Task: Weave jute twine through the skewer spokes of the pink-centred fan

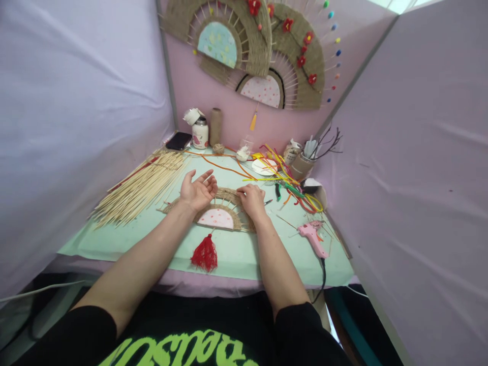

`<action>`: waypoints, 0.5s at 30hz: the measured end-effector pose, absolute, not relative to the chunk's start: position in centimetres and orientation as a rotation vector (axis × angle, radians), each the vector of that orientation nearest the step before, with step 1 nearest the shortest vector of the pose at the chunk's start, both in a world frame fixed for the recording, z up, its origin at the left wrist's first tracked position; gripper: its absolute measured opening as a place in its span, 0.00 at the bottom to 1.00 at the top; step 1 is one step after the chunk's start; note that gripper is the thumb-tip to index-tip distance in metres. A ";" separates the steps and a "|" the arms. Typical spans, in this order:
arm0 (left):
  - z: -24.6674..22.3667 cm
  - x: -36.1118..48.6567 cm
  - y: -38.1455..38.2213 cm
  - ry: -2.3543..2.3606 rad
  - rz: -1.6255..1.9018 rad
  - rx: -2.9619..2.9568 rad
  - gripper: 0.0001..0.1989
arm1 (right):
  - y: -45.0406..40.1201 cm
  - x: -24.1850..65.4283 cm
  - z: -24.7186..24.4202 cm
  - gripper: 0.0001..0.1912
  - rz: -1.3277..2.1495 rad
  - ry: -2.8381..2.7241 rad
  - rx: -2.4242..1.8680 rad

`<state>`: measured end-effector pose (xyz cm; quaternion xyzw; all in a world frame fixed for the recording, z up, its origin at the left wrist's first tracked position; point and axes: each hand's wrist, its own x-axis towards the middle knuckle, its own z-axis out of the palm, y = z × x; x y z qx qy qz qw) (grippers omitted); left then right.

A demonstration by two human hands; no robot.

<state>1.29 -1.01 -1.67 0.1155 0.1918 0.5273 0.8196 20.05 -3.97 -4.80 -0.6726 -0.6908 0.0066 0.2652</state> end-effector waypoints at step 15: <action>-1.6 1.3 -1.2 0.426 1.118 0.237 0.18 | -2.5 20.3 -4.5 0.10 0.028 -1.974 -1.830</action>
